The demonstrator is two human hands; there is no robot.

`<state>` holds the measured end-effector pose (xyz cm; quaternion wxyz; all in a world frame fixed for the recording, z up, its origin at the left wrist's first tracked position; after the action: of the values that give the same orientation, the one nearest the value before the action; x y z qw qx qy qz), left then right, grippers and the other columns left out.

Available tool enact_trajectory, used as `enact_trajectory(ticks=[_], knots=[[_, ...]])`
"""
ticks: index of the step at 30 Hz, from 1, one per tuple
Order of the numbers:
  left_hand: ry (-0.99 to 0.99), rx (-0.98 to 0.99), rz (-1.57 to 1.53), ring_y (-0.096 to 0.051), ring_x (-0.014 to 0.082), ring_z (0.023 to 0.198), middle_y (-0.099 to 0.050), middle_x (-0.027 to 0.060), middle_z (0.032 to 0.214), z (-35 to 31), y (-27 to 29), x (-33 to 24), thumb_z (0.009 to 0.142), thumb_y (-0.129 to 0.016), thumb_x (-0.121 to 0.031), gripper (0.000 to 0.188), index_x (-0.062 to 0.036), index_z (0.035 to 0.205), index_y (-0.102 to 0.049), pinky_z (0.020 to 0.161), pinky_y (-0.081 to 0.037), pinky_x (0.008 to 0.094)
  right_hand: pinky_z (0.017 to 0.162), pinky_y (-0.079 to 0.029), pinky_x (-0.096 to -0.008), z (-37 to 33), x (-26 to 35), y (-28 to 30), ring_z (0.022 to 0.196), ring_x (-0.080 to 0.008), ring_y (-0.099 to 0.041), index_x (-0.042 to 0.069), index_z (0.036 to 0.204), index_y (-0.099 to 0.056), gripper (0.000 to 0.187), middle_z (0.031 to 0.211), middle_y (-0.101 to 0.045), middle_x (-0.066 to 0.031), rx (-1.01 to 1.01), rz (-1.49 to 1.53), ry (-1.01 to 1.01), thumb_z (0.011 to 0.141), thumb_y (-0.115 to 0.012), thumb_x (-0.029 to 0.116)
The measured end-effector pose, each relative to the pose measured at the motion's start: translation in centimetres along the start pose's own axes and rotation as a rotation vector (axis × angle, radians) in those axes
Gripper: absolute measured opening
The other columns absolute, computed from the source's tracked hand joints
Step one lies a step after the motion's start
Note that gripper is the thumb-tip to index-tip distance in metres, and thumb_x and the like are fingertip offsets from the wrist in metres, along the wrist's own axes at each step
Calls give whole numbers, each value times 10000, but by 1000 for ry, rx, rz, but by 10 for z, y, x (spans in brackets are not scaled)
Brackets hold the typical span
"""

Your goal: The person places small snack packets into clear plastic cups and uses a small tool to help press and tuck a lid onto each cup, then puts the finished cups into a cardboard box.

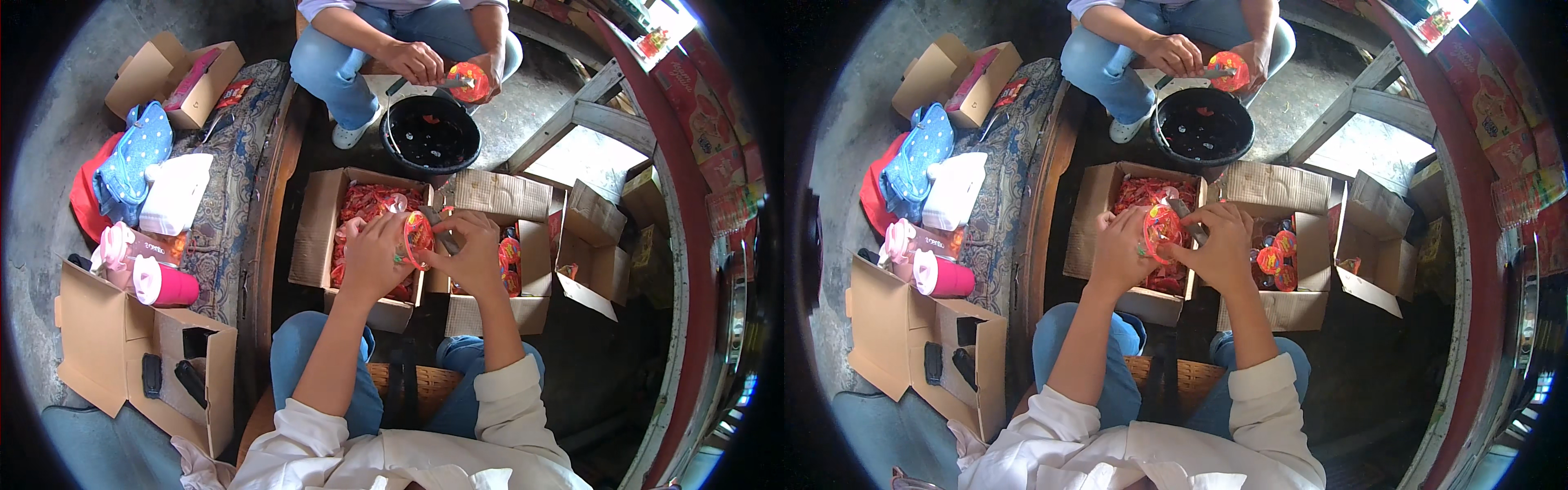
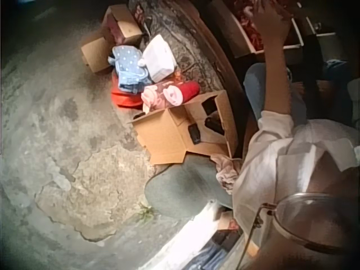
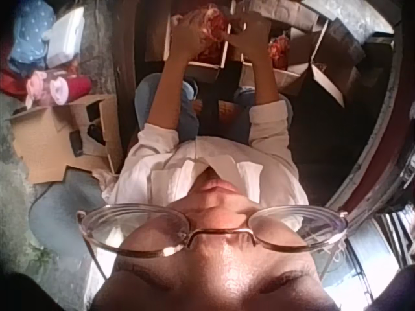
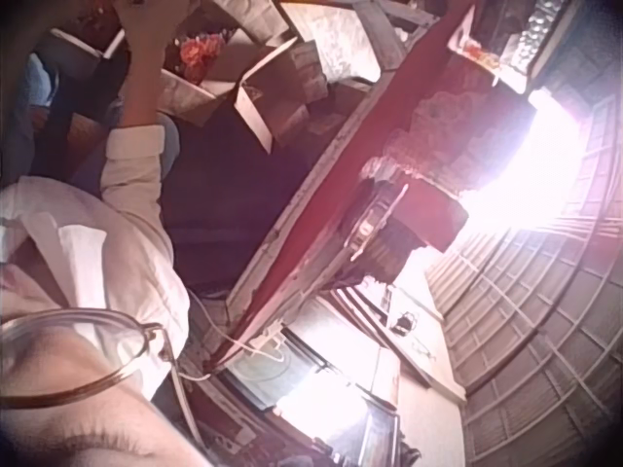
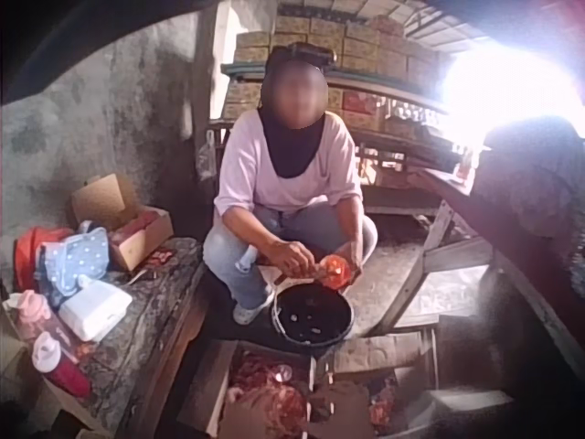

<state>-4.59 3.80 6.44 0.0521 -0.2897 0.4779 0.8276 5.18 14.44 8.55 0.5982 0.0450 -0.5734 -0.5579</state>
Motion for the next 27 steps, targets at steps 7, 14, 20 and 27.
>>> enact_trajectory(ticks=[7, 14, 20, 27], knots=[[18, -11, -7, -551, 212, 1011, -594, 110, 1084, 1, 1, 1, 611, -708, -297, 624, -55, 1155, -519, 843, -293, 391, 892, -337, -418, -2, 14, 3, 911, -255, -564, 64, 728, -658, 142, 788, -635, -52, -68, -139, 93, 677, -685, 194], [47, -28, -129, -569, 233, 881, -630, 89, 959, 2, 3, 6, 597, -729, -340, 623, -71, 1122, -529, 764, -283, 374, 833, -357, -411, 0, -5, 6, 849, -278, -549, 37, 763, -605, 144, 794, -585, -89, -66, -63, -24, 791, -604, 178], [101, 36, -281, -556, 240, 784, -640, 78, 902, 3, 2, 3, 586, -742, -368, 628, -94, 1111, -534, 733, -274, 365, 870, -332, -420, -1, -19, -5, 872, -289, -545, 41, 791, -599, 241, 827, -579, -91, 43, 140, -124, 820, -605, 280], [26, 31, -35, -576, 215, 885, -630, 71, 970, 0, 0, 3, 603, -737, -370, 632, -68, 1117, -527, 768, -281, 390, 980, -251, -463, -2, 4, 2, 949, -255, -551, 86, 770, -656, 264, 851, -606, -48, 105, -132, 33, 707, -704, 338]])
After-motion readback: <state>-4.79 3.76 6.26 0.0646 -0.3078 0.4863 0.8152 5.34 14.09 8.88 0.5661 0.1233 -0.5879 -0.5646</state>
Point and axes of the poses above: each hand's wrist, its own z-axis towards the middle knuckle, its own y-axis out of the back of the hand, x = y × z, the point moved 8 cm from there along z, towards the middle knuckle
